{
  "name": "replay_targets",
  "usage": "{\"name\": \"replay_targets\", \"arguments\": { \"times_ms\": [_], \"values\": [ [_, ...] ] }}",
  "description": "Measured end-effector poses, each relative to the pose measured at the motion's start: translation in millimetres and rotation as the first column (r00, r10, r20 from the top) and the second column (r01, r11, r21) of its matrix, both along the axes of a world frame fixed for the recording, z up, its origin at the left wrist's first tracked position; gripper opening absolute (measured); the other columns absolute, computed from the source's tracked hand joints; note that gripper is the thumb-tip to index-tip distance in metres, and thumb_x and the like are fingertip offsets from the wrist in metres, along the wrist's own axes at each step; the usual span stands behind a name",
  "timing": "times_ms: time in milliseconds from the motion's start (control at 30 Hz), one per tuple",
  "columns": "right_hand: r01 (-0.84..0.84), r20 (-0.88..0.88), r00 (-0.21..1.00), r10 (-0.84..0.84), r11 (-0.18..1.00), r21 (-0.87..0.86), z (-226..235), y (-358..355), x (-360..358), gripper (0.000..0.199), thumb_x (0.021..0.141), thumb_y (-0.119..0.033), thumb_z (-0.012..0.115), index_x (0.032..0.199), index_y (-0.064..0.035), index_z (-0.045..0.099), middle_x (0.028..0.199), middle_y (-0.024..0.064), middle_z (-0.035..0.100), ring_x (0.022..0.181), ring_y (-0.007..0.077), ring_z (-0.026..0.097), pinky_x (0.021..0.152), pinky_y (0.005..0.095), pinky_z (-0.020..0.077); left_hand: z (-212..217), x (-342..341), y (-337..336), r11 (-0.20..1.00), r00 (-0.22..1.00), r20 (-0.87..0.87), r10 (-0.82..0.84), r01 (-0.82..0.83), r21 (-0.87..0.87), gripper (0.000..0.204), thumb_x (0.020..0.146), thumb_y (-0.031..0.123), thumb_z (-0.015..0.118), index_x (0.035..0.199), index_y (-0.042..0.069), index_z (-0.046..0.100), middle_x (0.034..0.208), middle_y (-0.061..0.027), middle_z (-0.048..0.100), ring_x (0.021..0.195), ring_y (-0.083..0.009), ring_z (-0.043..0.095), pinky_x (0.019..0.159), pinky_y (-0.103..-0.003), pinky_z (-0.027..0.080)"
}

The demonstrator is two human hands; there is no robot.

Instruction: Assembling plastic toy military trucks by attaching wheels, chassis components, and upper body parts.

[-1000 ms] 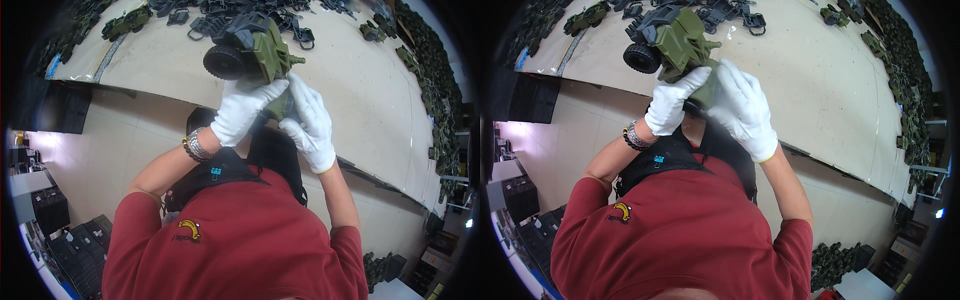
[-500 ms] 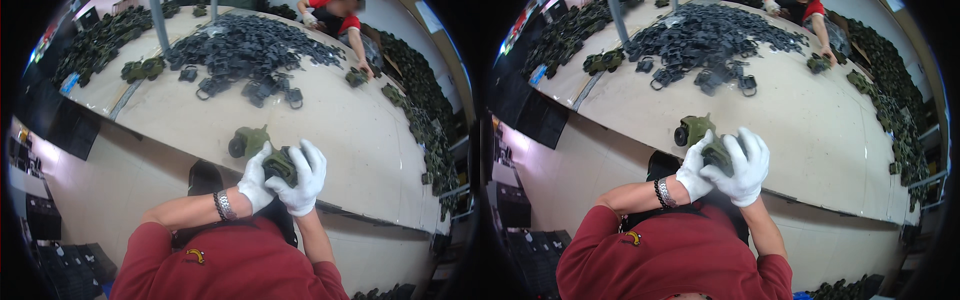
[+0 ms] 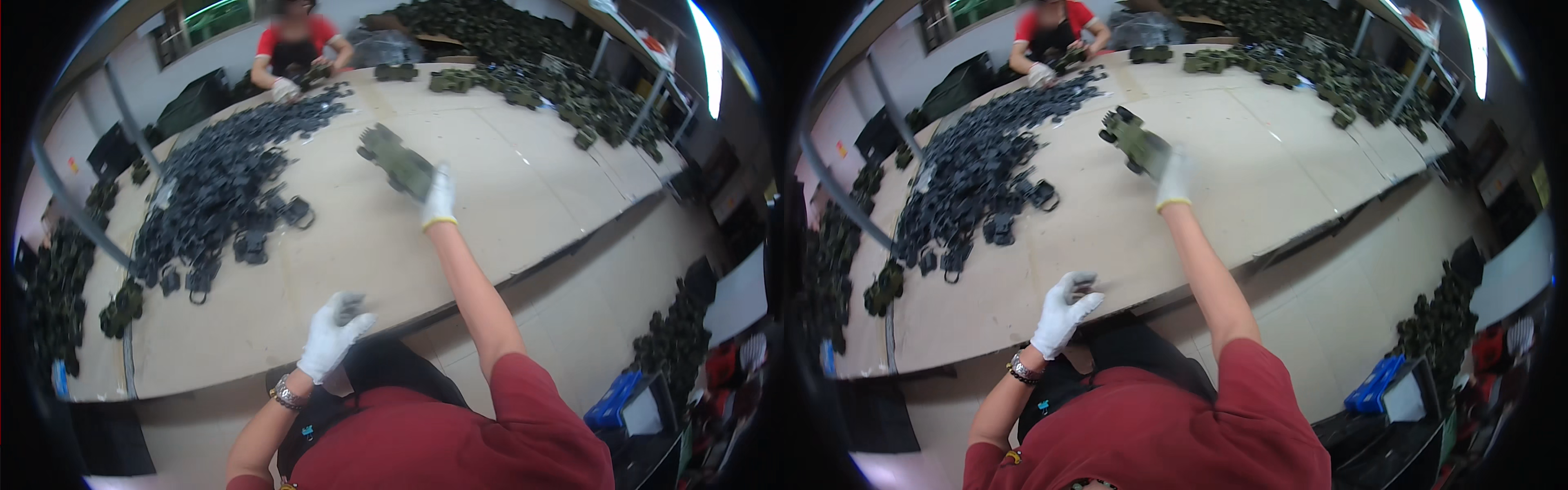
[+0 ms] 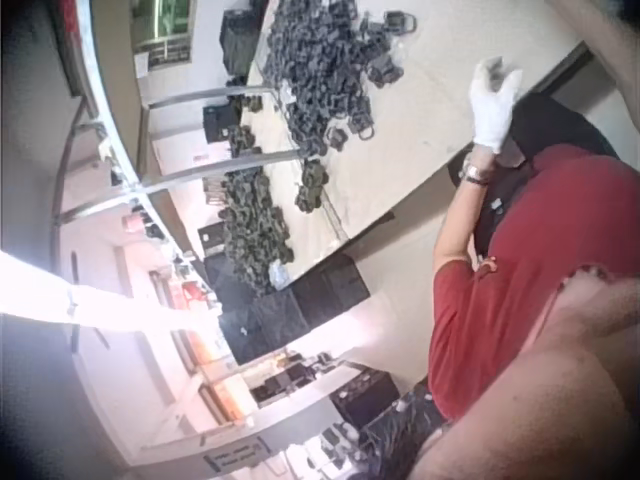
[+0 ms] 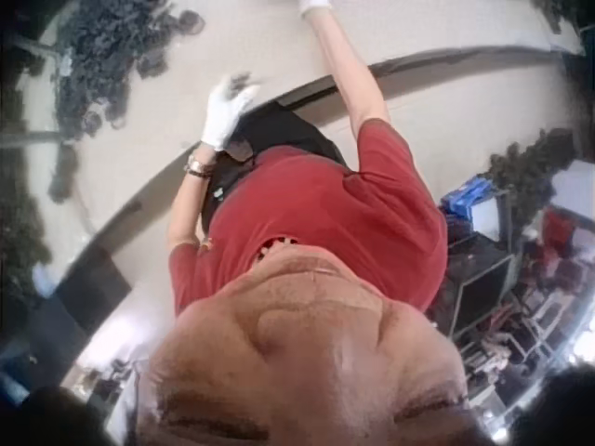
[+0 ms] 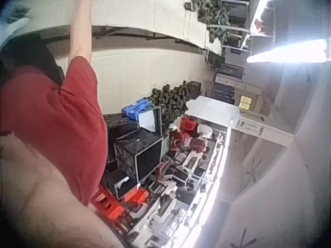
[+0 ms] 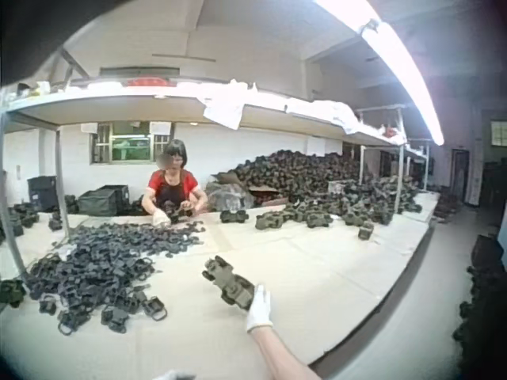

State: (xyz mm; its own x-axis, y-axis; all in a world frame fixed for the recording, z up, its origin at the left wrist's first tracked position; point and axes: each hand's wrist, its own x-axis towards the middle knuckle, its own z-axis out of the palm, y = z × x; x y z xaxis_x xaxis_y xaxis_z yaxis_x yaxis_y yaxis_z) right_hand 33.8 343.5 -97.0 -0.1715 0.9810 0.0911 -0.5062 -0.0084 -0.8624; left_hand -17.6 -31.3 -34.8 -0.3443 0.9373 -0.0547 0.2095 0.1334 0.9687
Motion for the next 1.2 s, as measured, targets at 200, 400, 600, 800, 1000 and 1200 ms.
{"name": "replay_targets", "arguments": {
  "times_ms": [200, 400, 600, 800, 1000, 1200],
  "values": [
    [0.034, 0.135, 0.988, -0.072, 0.964, 0.262, 62, -9, 27, 0.066, 0.099, -0.056, 0.053, 0.145, -0.0091, 0.048, 0.15, 0.0157, 0.046, 0.13, 0.0337, 0.051, 0.09, 0.0491, 0.0546, -10, -22, 7, 0.98, 0.502, -0.864, -0.034, 0.187, 0.069, 0.079, 0.071, 0.041, 0.084, 0.135, 0.006, 0.054, 0.137, -0.0209, 0.053, 0.135, -0.0415, 0.044, 0.112, -0.053, 0.034],
    [-0.271, 0.71, 0.025, -0.704, 0.679, 0.682, 29, -55, 175, 0.044, 0.09, -0.046, 0.066, 0.117, -0.0113, 0.069, 0.138, 0.0138, 0.056, 0.128, 0.032, 0.05, 0.105, 0.0496, 0.0401, -17, -12, 11, 0.957, 0.344, -0.914, -0.216, 0.262, -0.128, 0.096, 0.062, 0.053, 0.085, 0.139, 0.008, 0.05, 0.142, -0.019, 0.048, 0.141, -0.0446, 0.035, 0.115, -0.06, 0.025],
    [-0.213, 0.611, -0.022, -0.792, 0.601, 0.771, 8, -89, 220, 0.033, 0.087, -0.038, 0.068, 0.106, -0.0126, 0.072, 0.122, 0.0093, 0.065, 0.12, 0.0281, 0.056, 0.1, 0.0468, 0.0426, -11, -8, 12, 0.949, 0.297, -0.921, -0.252, 0.262, -0.175, 0.092, 0.062, 0.044, 0.088, 0.139, 0.009, 0.05, 0.138, -0.0171, 0.05, 0.14, -0.0439, 0.036, 0.114, -0.061, 0.026],
    [0.046, 0.534, 0.161, -0.83, 0.546, 0.836, -16, -77, 218, 0.012, 0.084, -0.023, 0.068, 0.08, -0.0119, 0.071, 0.087, 0.0046, 0.071, 0.089, 0.0261, 0.066, 0.087, 0.0411, 0.0492, -19, -10, 11, 0.957, 0.3, -0.929, -0.215, 0.254, -0.14, 0.094, 0.061, 0.04, 0.089, 0.14, 0.009, 0.049, 0.138, -0.0164, 0.05, 0.141, -0.0432, 0.035, 0.115, -0.06, 0.024],
    [0.056, 0.582, 0.075, -0.81, 0.586, 0.808, -19, -81, 220, 0.013, 0.085, -0.024, 0.066, 0.08, -0.0129, 0.07, 0.09, 0.0053, 0.07, 0.094, 0.0268, 0.064, 0.088, 0.0416, 0.0484, -19, -8, 14, 0.923, 0.178, -0.951, -0.251, 0.339, -0.181, 0.092, 0.068, 0.035, 0.085, 0.146, 0.011, 0.044, 0.143, -0.0174, 0.047, 0.143, -0.0426, 0.033, 0.112, -0.065, 0.025],
    [0.032, 0.594, -0.07, -0.801, 0.594, 0.804, -25, -71, 212, 0.015, 0.085, -0.023, 0.063, 0.081, -0.0124, 0.072, 0.089, 0.0063, 0.07, 0.094, 0.0282, 0.065, 0.083, 0.0422, 0.0529, -19, -9, 21, 0.863, 0.085, -0.916, -0.393, 0.379, -0.335, 0.103, 0.071, 0.032, 0.084, 0.156, 0.013, 0.029, 0.157, -0.0186, 0.035, 0.151, -0.0418, 0.019, 0.116, -0.067, 0.018]
  ]
}}
